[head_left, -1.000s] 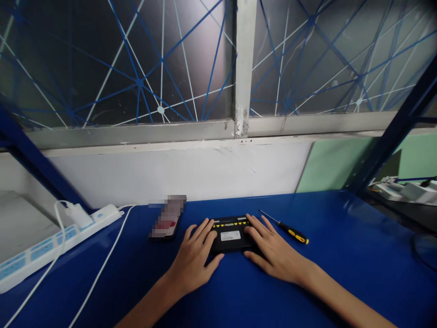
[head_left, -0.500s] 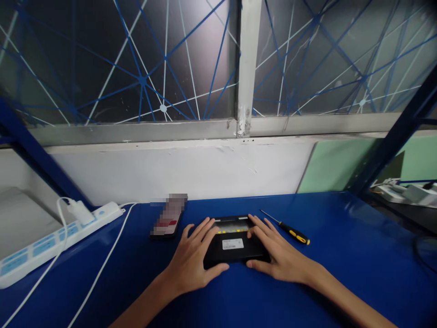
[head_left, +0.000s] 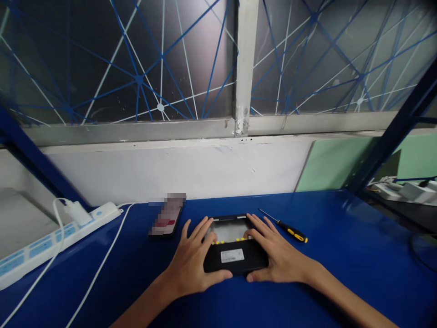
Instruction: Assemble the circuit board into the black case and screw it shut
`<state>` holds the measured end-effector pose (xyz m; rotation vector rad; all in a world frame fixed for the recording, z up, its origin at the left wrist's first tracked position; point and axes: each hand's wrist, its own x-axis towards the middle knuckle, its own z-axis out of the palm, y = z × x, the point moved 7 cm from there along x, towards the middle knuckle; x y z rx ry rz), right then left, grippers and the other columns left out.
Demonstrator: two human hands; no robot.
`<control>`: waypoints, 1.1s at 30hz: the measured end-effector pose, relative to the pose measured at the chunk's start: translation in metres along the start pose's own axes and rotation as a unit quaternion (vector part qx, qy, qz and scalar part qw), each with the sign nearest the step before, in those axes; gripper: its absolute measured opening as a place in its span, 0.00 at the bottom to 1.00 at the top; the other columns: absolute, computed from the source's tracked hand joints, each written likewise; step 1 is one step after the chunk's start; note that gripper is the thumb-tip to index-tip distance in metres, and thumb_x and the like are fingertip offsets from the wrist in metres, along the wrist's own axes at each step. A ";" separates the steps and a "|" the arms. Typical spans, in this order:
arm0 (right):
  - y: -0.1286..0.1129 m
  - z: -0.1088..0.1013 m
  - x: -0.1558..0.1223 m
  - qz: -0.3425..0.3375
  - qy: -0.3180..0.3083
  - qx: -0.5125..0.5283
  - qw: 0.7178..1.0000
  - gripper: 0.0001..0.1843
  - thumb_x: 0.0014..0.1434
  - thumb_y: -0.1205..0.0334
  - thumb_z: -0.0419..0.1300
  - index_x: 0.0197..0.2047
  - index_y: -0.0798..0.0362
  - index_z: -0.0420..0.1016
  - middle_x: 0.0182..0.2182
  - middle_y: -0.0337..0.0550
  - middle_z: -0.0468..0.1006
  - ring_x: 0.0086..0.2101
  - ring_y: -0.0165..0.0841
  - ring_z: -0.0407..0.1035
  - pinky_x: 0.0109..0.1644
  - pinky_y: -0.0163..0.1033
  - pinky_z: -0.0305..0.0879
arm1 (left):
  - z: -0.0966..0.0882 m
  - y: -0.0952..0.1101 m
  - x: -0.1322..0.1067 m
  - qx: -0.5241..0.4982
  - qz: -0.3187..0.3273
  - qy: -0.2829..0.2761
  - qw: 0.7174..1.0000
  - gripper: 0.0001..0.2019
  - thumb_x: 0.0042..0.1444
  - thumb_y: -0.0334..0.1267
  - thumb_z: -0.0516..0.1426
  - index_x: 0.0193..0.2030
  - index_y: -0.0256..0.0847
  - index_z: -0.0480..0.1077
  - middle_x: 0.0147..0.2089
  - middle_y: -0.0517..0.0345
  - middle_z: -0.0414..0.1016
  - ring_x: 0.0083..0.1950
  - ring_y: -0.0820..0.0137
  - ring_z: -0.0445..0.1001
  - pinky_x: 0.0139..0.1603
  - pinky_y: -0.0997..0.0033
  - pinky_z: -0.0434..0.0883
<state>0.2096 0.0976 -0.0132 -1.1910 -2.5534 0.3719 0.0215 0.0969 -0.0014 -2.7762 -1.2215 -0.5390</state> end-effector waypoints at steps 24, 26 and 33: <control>-0.010 -0.028 -0.008 -0.005 0.042 0.127 0.991 0.25 0.68 0.50 0.50 0.27 0.52 0.81 0.67 0.41 0.57 0.68 0.47 0.39 0.69 0.63 0.36 | -0.022 0.006 -0.003 -0.195 0.067 0.065 0.976 0.14 0.58 0.51 0.59 0.37 0.41 0.73 0.51 0.49 0.73 0.60 0.55 0.66 0.62 0.46 0.60; -0.008 -0.030 -0.009 0.001 0.080 0.119 0.990 0.25 0.69 0.53 0.49 0.28 0.53 0.80 0.65 0.44 0.62 0.67 0.46 0.43 0.68 0.63 0.39 | -0.023 0.007 -0.002 -0.200 0.061 0.079 0.975 0.14 0.61 0.50 0.57 0.34 0.40 0.71 0.46 0.51 0.73 0.58 0.57 0.67 0.59 0.50 0.64; -0.014 -0.033 -0.015 -0.055 0.165 0.035 0.984 0.17 0.61 0.47 0.60 0.36 0.53 0.74 0.57 0.53 0.68 0.64 0.50 0.52 0.66 0.61 0.50 | -0.026 0.008 -0.002 -0.157 0.070 0.115 0.978 0.11 0.59 0.46 0.60 0.35 0.41 0.68 0.41 0.54 0.71 0.52 0.60 0.69 0.55 0.54 0.66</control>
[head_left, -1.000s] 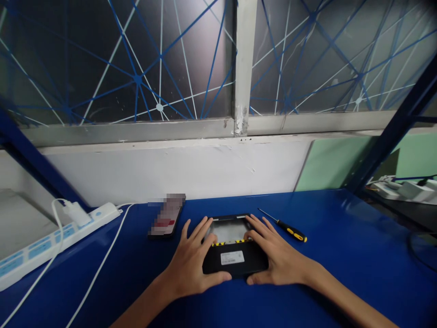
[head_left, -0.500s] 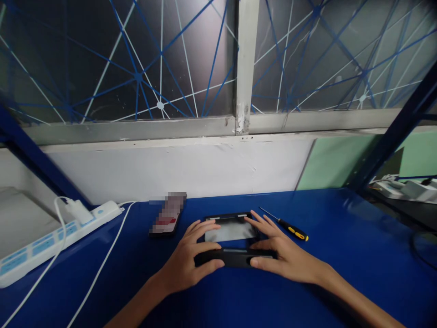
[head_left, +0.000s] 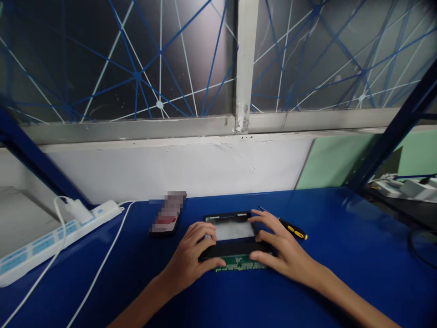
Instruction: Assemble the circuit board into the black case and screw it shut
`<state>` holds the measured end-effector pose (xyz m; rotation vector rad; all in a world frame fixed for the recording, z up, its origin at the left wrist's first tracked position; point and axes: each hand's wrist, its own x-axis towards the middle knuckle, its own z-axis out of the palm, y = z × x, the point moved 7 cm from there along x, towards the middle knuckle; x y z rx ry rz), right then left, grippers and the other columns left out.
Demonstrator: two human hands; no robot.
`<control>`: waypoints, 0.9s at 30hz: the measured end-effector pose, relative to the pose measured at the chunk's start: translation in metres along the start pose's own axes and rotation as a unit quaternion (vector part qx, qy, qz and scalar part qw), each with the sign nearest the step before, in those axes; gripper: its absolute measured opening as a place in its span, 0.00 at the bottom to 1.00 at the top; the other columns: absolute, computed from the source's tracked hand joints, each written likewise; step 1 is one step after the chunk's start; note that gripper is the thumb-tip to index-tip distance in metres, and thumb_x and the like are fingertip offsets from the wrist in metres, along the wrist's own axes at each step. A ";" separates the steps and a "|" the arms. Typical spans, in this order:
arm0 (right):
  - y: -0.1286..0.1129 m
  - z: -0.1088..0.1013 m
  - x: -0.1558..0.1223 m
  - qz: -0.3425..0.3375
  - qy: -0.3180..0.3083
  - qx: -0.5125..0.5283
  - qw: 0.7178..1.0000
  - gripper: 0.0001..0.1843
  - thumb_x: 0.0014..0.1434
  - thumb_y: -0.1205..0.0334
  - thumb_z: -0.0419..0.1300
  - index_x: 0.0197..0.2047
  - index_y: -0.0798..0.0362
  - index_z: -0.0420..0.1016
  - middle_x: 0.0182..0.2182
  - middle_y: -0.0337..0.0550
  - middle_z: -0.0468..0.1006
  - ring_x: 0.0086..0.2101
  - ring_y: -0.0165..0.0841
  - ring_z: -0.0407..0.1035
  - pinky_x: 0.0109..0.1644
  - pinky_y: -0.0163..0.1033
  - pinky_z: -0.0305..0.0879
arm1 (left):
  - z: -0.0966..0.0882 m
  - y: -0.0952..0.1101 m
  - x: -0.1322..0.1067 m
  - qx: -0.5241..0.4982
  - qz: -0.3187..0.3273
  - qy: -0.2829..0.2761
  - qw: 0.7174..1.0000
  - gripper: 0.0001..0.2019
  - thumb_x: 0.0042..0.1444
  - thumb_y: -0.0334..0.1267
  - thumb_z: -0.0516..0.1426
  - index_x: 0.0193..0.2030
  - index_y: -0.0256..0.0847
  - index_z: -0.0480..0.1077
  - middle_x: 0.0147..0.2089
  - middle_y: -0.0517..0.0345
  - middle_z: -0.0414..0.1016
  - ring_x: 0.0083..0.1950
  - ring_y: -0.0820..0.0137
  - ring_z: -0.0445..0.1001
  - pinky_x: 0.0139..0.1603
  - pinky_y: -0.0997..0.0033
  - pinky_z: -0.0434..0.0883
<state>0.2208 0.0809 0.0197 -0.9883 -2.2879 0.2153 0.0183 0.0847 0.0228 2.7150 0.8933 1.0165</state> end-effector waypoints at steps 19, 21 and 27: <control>-0.011 0.004 -0.002 -0.042 0.007 -0.064 0.997 0.11 0.65 0.58 0.55 0.40 0.56 0.75 0.60 0.56 0.63 0.65 0.51 0.48 0.64 0.60 0.56 | 0.010 -0.004 -0.002 0.035 -0.054 -0.043 0.997 0.07 0.65 0.39 0.53 0.37 0.40 0.67 0.39 0.53 0.67 0.45 0.61 0.66 0.49 0.58 0.65; -0.011 0.006 -0.002 -0.037 0.010 -0.071 0.997 0.12 0.65 0.59 0.55 0.39 0.56 0.76 0.62 0.56 0.61 0.66 0.52 0.46 0.65 0.61 0.55 | 0.012 -0.004 -0.001 0.044 -0.054 -0.050 0.996 0.08 0.65 0.38 0.52 0.37 0.40 0.68 0.38 0.53 0.67 0.44 0.62 0.65 0.47 0.58 0.65; -0.007 0.015 -0.002 -0.021 0.003 -0.076 0.997 0.12 0.65 0.60 0.55 0.34 0.55 0.77 0.62 0.54 0.60 0.66 0.53 0.45 0.66 0.63 0.51 | 0.013 -0.002 0.003 0.055 -0.030 -0.045 0.997 0.12 0.66 0.34 0.50 0.32 0.39 0.70 0.36 0.54 0.66 0.42 0.63 0.65 0.48 0.58 0.64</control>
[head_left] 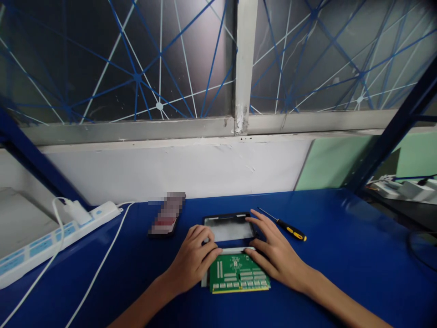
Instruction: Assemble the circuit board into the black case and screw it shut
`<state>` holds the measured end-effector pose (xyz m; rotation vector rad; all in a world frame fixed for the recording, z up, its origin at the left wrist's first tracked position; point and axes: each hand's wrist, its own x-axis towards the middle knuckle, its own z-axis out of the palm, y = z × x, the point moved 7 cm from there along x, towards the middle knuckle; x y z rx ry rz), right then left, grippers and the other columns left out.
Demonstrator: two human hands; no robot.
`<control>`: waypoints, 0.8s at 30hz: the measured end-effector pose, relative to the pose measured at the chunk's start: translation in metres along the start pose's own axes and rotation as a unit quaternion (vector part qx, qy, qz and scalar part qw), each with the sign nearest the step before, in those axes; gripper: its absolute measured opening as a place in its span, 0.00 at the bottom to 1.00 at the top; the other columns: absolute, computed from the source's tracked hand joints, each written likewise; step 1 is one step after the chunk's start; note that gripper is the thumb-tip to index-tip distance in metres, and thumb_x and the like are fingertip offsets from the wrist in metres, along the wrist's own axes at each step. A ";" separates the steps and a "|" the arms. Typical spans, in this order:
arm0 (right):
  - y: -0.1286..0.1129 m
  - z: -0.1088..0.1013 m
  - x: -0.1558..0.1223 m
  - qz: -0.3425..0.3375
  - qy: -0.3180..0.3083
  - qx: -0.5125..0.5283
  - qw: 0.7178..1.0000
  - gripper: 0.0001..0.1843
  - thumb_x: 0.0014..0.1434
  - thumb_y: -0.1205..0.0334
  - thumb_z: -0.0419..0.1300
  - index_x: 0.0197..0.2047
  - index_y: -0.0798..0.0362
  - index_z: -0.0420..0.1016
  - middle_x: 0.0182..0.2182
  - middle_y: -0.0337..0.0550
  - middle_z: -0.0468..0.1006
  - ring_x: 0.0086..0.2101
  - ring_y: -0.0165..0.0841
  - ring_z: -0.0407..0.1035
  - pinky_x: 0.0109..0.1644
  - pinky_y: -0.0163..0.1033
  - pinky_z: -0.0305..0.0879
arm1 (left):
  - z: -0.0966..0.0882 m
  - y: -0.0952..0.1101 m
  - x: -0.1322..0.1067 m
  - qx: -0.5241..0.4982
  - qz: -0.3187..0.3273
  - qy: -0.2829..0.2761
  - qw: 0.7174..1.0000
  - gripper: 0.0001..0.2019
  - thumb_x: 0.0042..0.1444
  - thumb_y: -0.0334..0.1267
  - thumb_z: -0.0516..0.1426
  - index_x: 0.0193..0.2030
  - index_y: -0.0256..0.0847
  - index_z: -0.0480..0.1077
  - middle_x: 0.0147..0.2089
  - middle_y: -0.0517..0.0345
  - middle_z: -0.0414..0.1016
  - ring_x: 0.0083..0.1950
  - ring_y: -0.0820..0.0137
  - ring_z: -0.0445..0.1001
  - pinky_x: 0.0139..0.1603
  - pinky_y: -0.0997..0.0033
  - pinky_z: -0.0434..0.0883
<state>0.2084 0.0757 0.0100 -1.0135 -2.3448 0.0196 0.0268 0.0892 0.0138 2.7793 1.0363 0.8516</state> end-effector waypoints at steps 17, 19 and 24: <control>0.120 -0.051 -0.027 0.258 -0.034 -0.128 0.957 0.25 0.57 0.37 0.56 0.46 0.49 0.70 0.38 0.47 0.78 0.34 0.42 0.74 0.32 0.42 0.66 | 0.001 -0.013 0.001 0.054 -0.017 0.089 0.994 0.09 0.64 0.34 0.54 0.34 0.41 0.74 0.35 0.56 0.68 0.40 0.65 0.67 0.41 0.63 0.64; 0.140 -0.046 -0.039 0.294 -0.111 -0.115 0.942 0.28 0.52 0.32 0.57 0.42 0.49 0.70 0.30 0.43 0.78 0.30 0.41 0.74 0.27 0.37 0.59 | 0.001 -0.014 0.002 0.073 -0.021 0.096 0.992 0.10 0.64 0.34 0.54 0.32 0.41 0.74 0.34 0.56 0.68 0.38 0.65 0.66 0.39 0.64 0.63; 0.149 -0.030 -0.047 0.293 -0.217 -0.090 0.927 0.22 0.56 0.38 0.56 0.29 0.49 0.71 0.26 0.41 0.78 0.28 0.39 0.73 0.25 0.35 0.52 | 0.001 -0.013 0.005 0.089 -0.025 0.101 0.991 0.11 0.64 0.35 0.54 0.31 0.41 0.73 0.33 0.57 0.68 0.37 0.66 0.66 0.37 0.65 0.62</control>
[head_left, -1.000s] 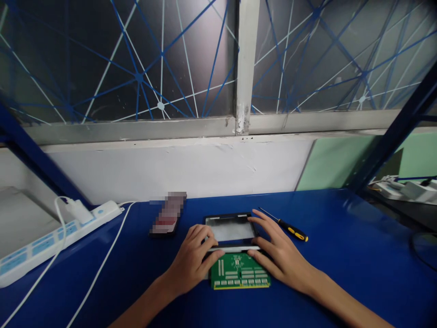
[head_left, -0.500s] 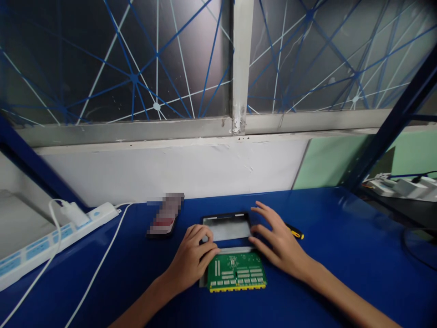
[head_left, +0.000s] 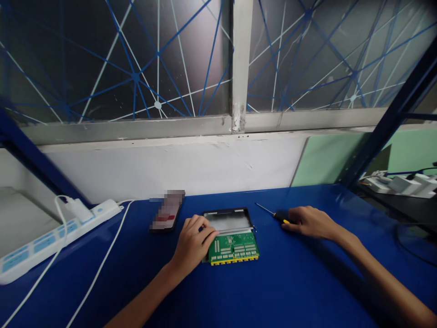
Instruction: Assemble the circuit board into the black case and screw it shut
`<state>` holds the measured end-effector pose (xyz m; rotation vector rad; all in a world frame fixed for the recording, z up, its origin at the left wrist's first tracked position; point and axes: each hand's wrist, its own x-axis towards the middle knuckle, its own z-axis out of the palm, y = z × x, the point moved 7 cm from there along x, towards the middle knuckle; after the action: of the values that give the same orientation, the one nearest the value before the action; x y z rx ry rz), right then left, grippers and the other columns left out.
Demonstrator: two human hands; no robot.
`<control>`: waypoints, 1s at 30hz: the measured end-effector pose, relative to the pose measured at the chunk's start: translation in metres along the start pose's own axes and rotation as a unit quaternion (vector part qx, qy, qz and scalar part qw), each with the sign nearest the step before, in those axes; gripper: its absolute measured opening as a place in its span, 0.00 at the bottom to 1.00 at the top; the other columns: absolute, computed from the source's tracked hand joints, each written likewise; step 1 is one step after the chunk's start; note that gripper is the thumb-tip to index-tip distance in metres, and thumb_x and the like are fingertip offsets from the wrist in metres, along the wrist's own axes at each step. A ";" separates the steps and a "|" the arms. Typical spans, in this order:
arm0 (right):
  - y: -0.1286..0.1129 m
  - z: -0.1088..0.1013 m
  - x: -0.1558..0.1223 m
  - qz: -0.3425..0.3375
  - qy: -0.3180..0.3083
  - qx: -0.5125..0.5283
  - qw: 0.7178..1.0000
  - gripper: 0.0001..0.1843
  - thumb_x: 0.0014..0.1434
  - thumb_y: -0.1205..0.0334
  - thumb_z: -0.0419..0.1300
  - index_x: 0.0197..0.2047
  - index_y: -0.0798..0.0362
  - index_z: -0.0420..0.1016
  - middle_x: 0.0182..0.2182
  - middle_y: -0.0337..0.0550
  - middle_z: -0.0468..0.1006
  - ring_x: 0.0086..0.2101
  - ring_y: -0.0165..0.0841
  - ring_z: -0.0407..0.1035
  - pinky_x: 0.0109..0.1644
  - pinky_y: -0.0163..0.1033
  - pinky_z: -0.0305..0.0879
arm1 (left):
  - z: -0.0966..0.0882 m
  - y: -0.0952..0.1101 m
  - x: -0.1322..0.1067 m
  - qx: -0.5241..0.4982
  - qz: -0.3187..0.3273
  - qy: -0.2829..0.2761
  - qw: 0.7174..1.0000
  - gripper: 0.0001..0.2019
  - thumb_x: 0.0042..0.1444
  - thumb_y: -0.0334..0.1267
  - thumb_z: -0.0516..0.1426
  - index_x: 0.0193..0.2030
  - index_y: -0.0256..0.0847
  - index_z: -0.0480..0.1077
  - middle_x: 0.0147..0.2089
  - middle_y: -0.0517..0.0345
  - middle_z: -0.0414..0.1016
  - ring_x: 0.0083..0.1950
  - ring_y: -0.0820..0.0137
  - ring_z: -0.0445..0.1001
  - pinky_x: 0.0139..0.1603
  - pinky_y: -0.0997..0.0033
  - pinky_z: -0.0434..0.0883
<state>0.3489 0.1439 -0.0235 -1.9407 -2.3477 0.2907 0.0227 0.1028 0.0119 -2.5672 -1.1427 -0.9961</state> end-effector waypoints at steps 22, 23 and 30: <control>-0.100 -0.096 -0.011 -0.117 0.304 0.426 0.844 0.19 0.57 0.45 0.61 0.38 0.54 0.71 0.27 0.43 0.77 0.23 0.33 0.74 0.23 0.34 0.68 | 0.005 0.038 0.051 -0.253 -0.066 -0.046 0.964 0.10 0.61 0.35 0.58 0.49 0.42 0.75 0.41 0.55 0.76 0.43 0.66 0.73 0.45 0.64 0.70; -0.108 -0.094 -0.010 -0.127 0.298 0.428 0.844 0.18 0.58 0.45 0.61 0.38 0.54 0.70 0.28 0.43 0.78 0.23 0.33 0.75 0.24 0.34 0.69 | 0.009 0.040 0.054 -0.263 -0.070 -0.053 0.961 0.11 0.60 0.34 0.58 0.50 0.43 0.74 0.42 0.55 0.76 0.44 0.67 0.73 0.45 0.64 0.71; -0.134 -0.074 -0.019 -0.151 0.291 0.371 0.869 0.14 0.63 0.50 0.57 0.41 0.53 0.69 0.25 0.41 0.79 0.25 0.34 0.77 0.29 0.34 0.69 | 0.025 0.047 0.054 -0.252 -0.016 -0.065 0.965 0.08 0.63 0.33 0.55 0.44 0.40 0.76 0.40 0.55 0.78 0.42 0.66 0.73 0.46 0.64 0.70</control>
<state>0.2369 0.1086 0.0763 -1.0783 -1.7223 0.4254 0.0950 0.1126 0.0323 -3.0539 -1.0734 -1.2833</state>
